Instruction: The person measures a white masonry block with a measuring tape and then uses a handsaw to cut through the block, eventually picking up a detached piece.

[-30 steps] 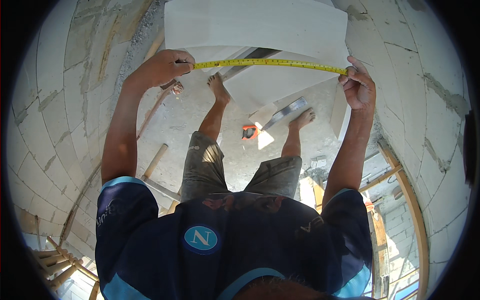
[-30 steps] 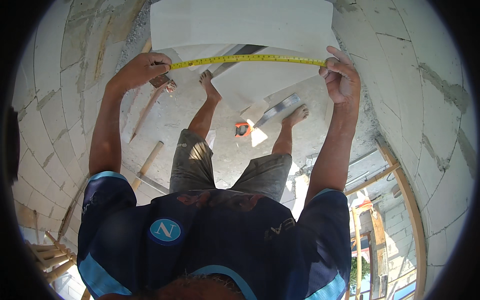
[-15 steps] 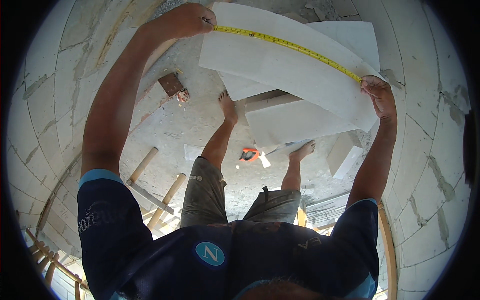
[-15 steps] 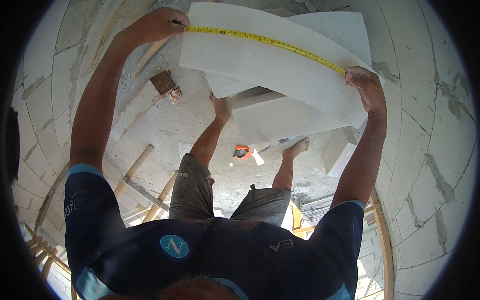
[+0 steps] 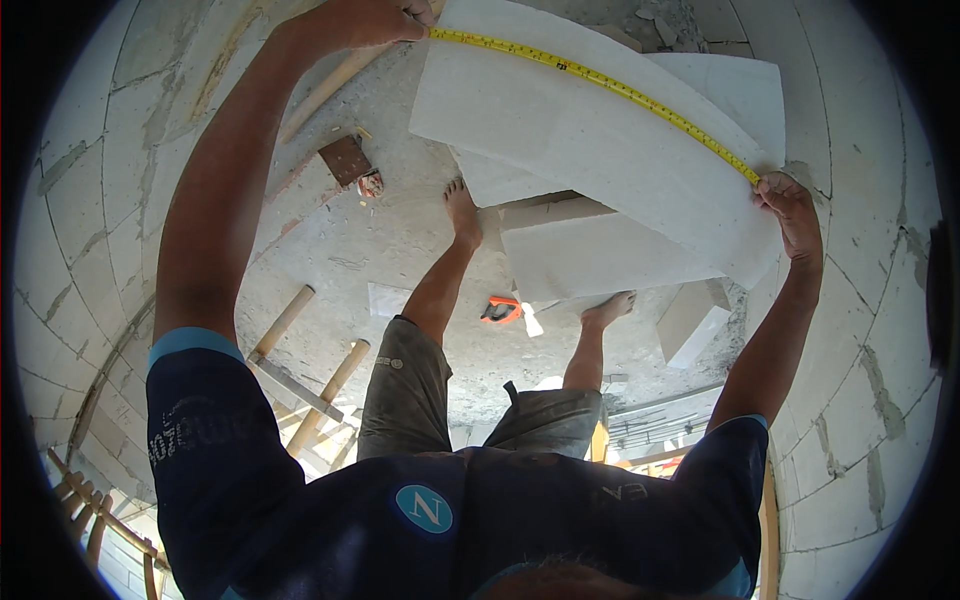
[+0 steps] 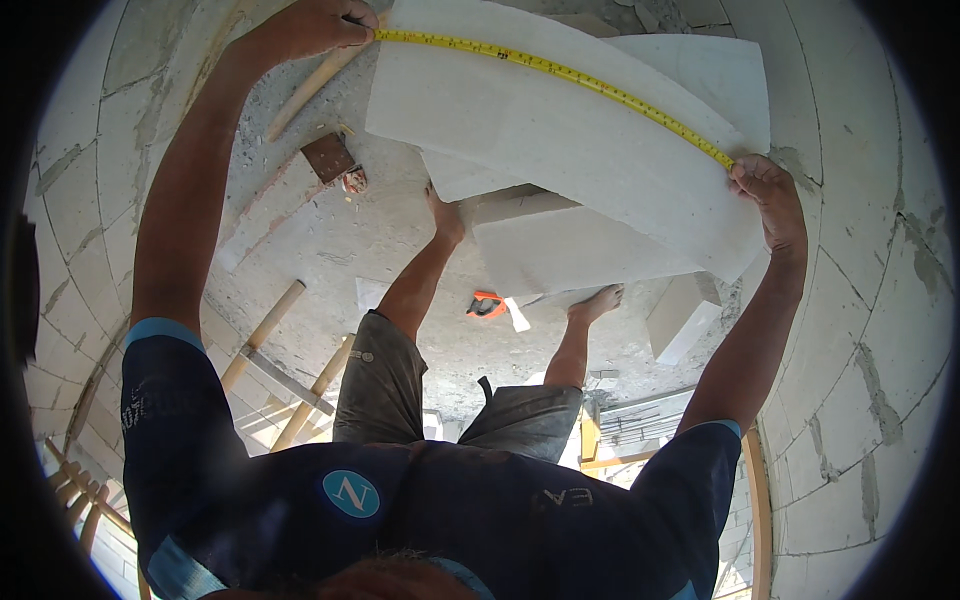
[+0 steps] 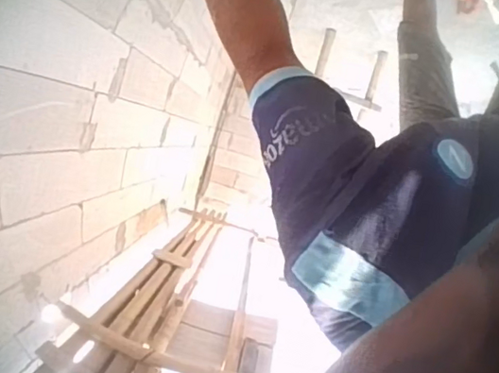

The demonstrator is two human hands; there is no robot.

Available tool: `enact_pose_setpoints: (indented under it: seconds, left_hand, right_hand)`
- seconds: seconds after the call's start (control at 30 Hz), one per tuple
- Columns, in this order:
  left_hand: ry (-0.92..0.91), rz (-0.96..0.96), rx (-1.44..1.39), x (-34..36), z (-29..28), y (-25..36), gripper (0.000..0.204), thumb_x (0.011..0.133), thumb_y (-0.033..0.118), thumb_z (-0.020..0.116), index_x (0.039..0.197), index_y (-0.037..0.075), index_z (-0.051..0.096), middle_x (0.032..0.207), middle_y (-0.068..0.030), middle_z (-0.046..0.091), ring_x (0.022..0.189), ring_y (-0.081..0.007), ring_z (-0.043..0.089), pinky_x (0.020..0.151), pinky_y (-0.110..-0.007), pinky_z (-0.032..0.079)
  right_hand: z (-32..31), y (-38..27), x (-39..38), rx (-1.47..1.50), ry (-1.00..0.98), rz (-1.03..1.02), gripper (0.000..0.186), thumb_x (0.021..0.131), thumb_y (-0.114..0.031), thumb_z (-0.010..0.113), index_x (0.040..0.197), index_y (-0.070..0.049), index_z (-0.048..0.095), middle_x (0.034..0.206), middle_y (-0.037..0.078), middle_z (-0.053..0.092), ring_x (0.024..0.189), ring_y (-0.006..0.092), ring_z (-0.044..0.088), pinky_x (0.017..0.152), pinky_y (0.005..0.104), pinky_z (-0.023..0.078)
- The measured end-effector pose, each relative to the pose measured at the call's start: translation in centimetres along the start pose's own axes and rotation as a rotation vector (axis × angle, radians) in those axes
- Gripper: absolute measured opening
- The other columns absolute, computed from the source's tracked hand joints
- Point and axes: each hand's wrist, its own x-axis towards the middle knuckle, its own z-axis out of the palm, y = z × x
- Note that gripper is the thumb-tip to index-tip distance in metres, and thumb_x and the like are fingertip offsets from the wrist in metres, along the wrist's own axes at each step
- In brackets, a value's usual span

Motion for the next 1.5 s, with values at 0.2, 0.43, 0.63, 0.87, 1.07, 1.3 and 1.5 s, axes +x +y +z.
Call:
enact_pose_setpoints:
  seconds: [0.2,0.43,0.63,0.87,1.07,1.3,1.5]
  left_hand:
    - [0.020,0.039,0.010,0.1,-0.3,-0.3,0.029,0.089,0.023,0.067,0.110,0.006,0.077,0.103,-0.0171,0.077,0.094,-0.0282,0.072,0.087,-0.037,0.054]
    - [0.001,0.056,-0.013,0.5,-0.6,-1.1,0.029,0.089,0.027,0.068,0.108,0.006,0.077,0.101,-0.0152,0.077,0.094,-0.0259,0.072,0.086,-0.038,0.054]
    - [0.031,0.028,0.033,0.2,-1.0,-1.1,0.030,0.089,0.028,0.069,0.107,0.006,0.077,0.100,-0.0136,0.078,0.091,-0.0260,0.071,0.085,-0.038,0.054]
    - [0.022,0.060,-0.002,1.1,-0.8,-2.3,0.030,0.089,0.028,0.069,0.106,0.006,0.078,0.099,-0.0130,0.078,0.092,-0.0254,0.071,0.085,-0.038,0.053]
    - [0.042,0.093,0.021,1.9,-0.4,-2.8,0.027,0.087,0.026,0.069,0.103,0.006,0.078,0.097,-0.0127,0.077,0.091,-0.0250,0.071,0.085,-0.038,0.053]
    - [0.049,0.088,0.075,3.0,-0.3,-3.4,0.028,0.089,0.028,0.067,0.104,0.008,0.078,0.098,-0.0133,0.077,0.091,-0.0279,0.071,0.085,-0.039,0.054]
    - [0.101,0.119,0.129,3.6,-0.1,-2.7,0.027,0.089,0.026,0.065,0.107,0.009,0.078,0.103,-0.0153,0.077,0.094,-0.0305,0.072,0.086,-0.040,0.054]
  right_hand:
    - [0.1,-0.9,0.3,-0.049,0.003,0.018,0.026,0.090,-0.030,0.077,0.097,-0.005,0.073,0.084,0.001,0.066,0.080,0.0149,0.059,0.082,0.0313,0.047]
    - [-1.0,-0.6,0.5,-0.097,0.024,0.025,0.028,0.089,-0.030,0.078,0.100,-0.004,0.074,0.086,0.001,0.066,0.081,0.0157,0.060,0.085,0.0322,0.049]
    - [-1.9,0.1,0.2,-0.115,0.061,0.043,0.029,0.089,-0.031,0.078,0.100,-0.005,0.075,0.087,0.002,0.067,0.083,0.0153,0.061,0.085,0.0330,0.049]
    - [-2.4,0.7,1.0,-0.121,0.060,0.019,0.029,0.091,-0.031,0.076,0.101,-0.004,0.074,0.086,0.001,0.066,0.082,0.0138,0.059,0.083,0.0310,0.046]
    - [-3.3,0.7,1.1,-0.116,0.084,0.031,0.034,0.091,-0.031,0.076,0.107,-0.002,0.073,0.087,0.001,0.066,0.082,0.0147,0.059,0.084,0.0307,0.046]
    - [-3.1,0.7,1.2,-0.109,0.092,0.036,0.039,0.090,-0.031,0.077,0.111,0.001,0.072,0.089,0.004,0.068,0.082,0.0168,0.061,0.086,0.0322,0.048]
    - [-2.9,0.3,0.9,-0.137,0.120,0.020,0.033,0.091,-0.024,0.074,0.112,0.001,0.072,0.087,0.004,0.068,0.080,0.0162,0.061,0.085,0.0321,0.048]
